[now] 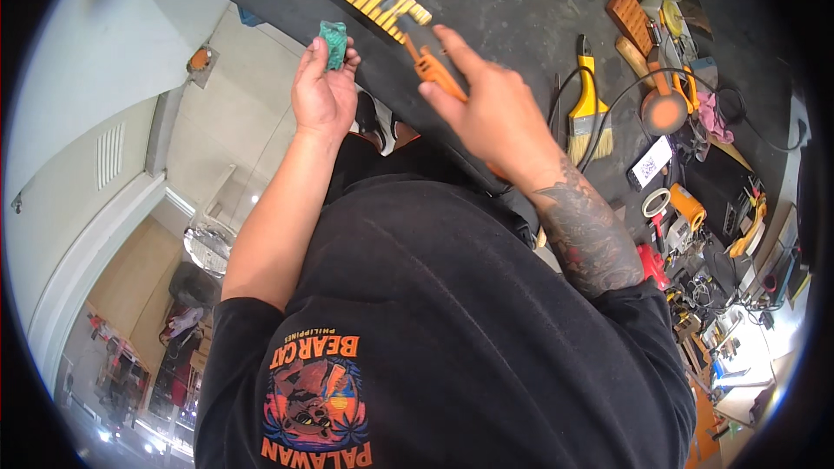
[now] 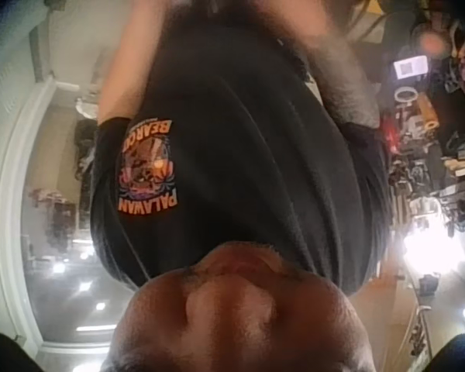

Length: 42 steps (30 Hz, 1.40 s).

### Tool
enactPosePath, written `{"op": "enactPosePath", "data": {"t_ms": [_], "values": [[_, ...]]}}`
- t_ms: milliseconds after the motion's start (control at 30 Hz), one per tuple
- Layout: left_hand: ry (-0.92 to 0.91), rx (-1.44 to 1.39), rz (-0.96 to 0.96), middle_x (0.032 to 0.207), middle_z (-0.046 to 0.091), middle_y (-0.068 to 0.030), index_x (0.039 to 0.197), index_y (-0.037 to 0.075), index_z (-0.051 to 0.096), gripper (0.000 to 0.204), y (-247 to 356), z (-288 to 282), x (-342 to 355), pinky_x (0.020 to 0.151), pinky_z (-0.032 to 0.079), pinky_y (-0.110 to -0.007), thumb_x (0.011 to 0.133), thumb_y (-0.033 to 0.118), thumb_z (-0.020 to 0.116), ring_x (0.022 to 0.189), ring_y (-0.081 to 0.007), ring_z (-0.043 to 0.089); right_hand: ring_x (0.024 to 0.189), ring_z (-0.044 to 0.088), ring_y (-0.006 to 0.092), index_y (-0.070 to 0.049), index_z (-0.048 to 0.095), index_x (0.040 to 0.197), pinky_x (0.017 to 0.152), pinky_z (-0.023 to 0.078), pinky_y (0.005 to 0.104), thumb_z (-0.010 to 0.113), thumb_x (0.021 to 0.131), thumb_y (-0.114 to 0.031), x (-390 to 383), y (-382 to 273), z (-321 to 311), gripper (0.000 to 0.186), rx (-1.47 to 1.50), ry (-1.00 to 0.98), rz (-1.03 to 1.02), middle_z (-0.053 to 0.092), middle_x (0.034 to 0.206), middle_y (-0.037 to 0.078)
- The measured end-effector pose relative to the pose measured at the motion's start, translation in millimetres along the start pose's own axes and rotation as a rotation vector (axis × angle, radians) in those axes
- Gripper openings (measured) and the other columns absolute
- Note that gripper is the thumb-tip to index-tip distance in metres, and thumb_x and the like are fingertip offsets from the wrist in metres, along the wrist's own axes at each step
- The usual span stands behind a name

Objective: The person uses a rotary tool with a small polishing attachment to buff and polish the frets on a guitar neck at a workbench.

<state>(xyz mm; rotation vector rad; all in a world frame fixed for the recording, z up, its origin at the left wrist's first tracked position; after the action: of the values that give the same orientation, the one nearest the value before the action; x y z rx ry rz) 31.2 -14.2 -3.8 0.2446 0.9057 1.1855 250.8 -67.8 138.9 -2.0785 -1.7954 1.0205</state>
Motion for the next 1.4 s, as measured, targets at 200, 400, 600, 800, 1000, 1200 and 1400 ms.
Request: {"op": "enactPosePath", "data": {"t_ms": [200, 400, 600, 800, 1000, 1200, 1400], "values": [[-0.051, -0.048, -0.022, 0.111, 0.068, -0.0119, 0.119, 0.003, 0.061, 0.026, 12.6, 6.1, 2.0, 0.094, 0.051, -0.039, 0.109, 0.028, 0.062, 0.099, -0.0229, 0.063, 0.102, 0.072, 0.0459, -0.012, 0.048, 0.157, 0.089, 0.059, 0.0543, 0.071, 0.098, -0.033, -8.6, -44.2, 16.3, 0.066, 0.099, -0.089, 0.021, 0.075, 0.107, 0.024], [-0.117, -0.062, -0.028, 0.11, 0.068, -0.0115, 0.12, 0.002, 0.061, 0.027, 22.2, 10.1, -8.0, 0.092, 0.051, -0.037, 0.109, 0.027, 0.062, 0.098, -0.0226, 0.063, 0.1, 0.073, 0.0446, -0.011, 0.047, 0.157, 0.089, 0.059, 0.0526, 0.071, 0.098, -0.032, -22.3, -68.6, 13.6, 0.067, 0.067, -0.126, 0.1, 0.076, 0.107, 0.024], [-0.189, -0.072, -0.061, 0.113, 0.068, -0.0113, 0.121, 0.001, 0.061, 0.029, 37.2, -3.4, -11.4, 0.091, 0.051, -0.036, 0.109, 0.026, 0.064, 0.102, -0.0215, 0.064, 0.1, 0.073, 0.0453, -0.01, 0.048, 0.156, 0.089, 0.059, 0.0534, 0.071, 0.098, -0.031, -39.0, -83.2, 28.2, 0.066, 0.048, -0.038, 0.059, 0.076, 0.107, 0.023], [-0.211, -0.031, -0.056, 0.113, 0.068, -0.0125, 0.121, 0.0, 0.06, 0.027, 44.0, -10.8, -18.7, 0.092, 0.051, -0.035, 0.109, 0.025, 0.063, 0.102, -0.0214, 0.063, 0.101, 0.073, 0.0457, -0.012, 0.048, 0.155, 0.089, 0.059, 0.0542, 0.07, 0.098, -0.032, -50.4, -96.5, 37.6, 0.064, 0.069, -0.011, 0.081, 0.076, 0.107, 0.024], [-0.14, -0.031, -0.016, 0.112, 0.069, -0.0133, 0.121, 0.001, 0.06, 0.028, 50.0, -27.7, -23.9, 0.091, 0.05, -0.035, 0.109, 0.025, 0.064, 0.099, -0.021, 0.063, 0.098, 0.073, 0.0464, -0.019, 0.05, 0.156, 0.087, 0.059, 0.0545, 0.072, 0.097, -0.036, -50.9, -53.8, 37.4, 0.065, -0.112, 0.146, 0.064, 0.075, 0.105, 0.026], [-0.08, 0.024, -0.008, 0.112, 0.067, -0.0123, 0.121, 0.002, 0.06, 0.028, 39.7, -24.3, -26.2, 0.094, 0.049, -0.036, 0.109, 0.028, 0.062, 0.101, -0.0216, 0.062, 0.088, 0.075, 0.0421, -0.024, 0.049, 0.157, 0.076, 0.061, 0.0503, 0.071, 0.098, -0.038, -37.2, 1.6, 28.1, 0.064, -0.362, 0.162, 0.021, 0.072, 0.099, 0.021], [-0.031, 0.057, -0.017, 0.111, 0.068, -0.0125, 0.119, 0.003, 0.06, 0.028, 18.0, -25.3, -17.5, 0.094, 0.05, -0.038, 0.108, 0.028, 0.064, 0.1, -0.0224, 0.063, 0.082, 0.075, 0.0406, -0.026, 0.047, 0.158, 0.073, 0.062, 0.0487, 0.071, 0.099, -0.036, -22.7, 1.3, 31.5, 0.064, -0.384, 0.122, -0.073, 0.071, 0.1, 0.02]]}}
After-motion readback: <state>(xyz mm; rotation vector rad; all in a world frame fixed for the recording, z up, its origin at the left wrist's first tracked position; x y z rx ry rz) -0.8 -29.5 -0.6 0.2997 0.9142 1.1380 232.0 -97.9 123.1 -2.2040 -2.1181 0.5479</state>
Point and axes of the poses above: each hand's wrist, its own x-axis towards the middle knuckle, its own z-axis out of the palm, y = z × x, the point moved 5 cm from there along x, towards the middle knuckle
